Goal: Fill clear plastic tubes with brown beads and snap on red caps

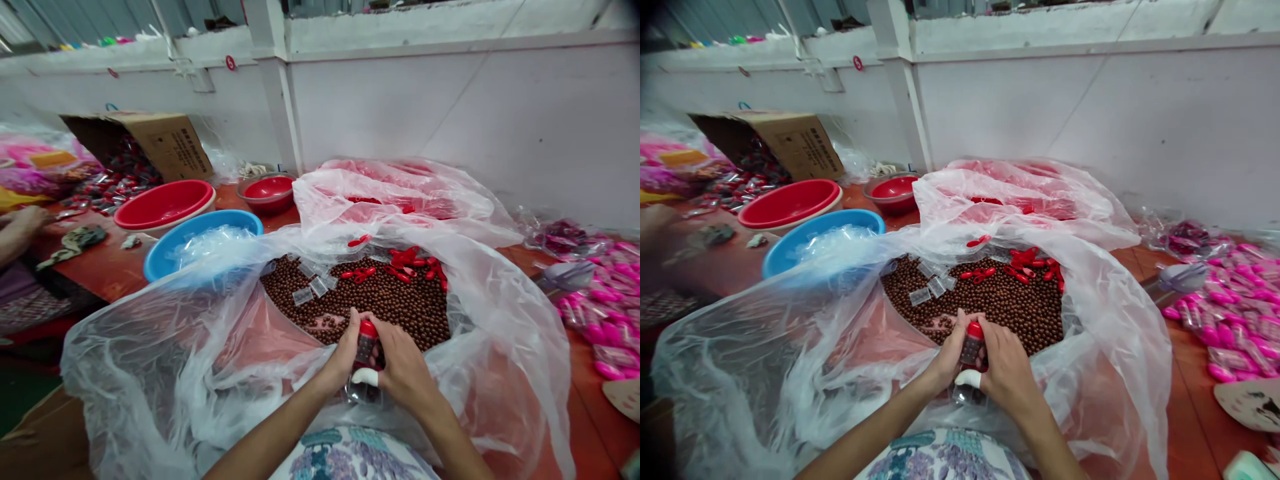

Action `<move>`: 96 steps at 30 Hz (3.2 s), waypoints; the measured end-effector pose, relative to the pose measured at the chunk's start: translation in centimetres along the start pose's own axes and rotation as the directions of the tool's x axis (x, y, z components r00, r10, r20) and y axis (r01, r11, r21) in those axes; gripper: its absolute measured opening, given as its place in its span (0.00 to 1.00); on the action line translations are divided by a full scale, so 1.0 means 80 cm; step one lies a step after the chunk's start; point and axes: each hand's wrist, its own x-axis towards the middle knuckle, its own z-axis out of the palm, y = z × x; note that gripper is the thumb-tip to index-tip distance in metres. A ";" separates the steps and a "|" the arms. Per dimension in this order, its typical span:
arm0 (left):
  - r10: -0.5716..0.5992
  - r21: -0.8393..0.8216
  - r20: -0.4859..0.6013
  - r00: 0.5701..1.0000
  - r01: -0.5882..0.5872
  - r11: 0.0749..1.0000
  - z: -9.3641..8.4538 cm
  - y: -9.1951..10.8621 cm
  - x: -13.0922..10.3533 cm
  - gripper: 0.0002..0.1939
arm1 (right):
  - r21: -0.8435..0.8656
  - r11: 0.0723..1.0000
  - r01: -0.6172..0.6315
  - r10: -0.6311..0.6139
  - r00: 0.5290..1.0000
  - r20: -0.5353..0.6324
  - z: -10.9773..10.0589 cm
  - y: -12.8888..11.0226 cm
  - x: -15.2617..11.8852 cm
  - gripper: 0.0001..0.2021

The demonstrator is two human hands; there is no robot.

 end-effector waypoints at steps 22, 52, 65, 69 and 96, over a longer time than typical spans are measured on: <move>0.348 0.538 -0.066 0.935 -0.261 0.802 -0.063 0.044 0.005 0.22 | 0.066 0.997 0.048 -0.064 0.964 0.259 -0.028 0.018 -0.019 0.35; 0.190 0.657 -0.251 0.949 0.023 0.753 -0.134 0.034 0.063 0.14 | 0.048 0.953 -0.299 0.299 0.954 0.001 0.005 0.110 0.081 0.19; 0.189 0.641 -0.091 0.978 -0.088 0.762 -0.071 0.007 0.116 0.16 | 0.764 0.431 -0.480 0.685 0.725 0.069 -0.003 0.099 -0.030 0.18; 0.190 0.579 -0.063 0.980 -0.119 0.807 -0.066 0.000 0.120 0.16 | 0.805 0.399 -0.439 0.676 0.734 0.065 -0.005 0.092 -0.028 0.18; 0.021 -0.009 0.108 0.994 -0.020 1.000 -0.040 0.042 0.006 0.22 | 0.820 0.424 -0.383 0.592 0.803 0.069 -0.030 0.033 0.023 0.18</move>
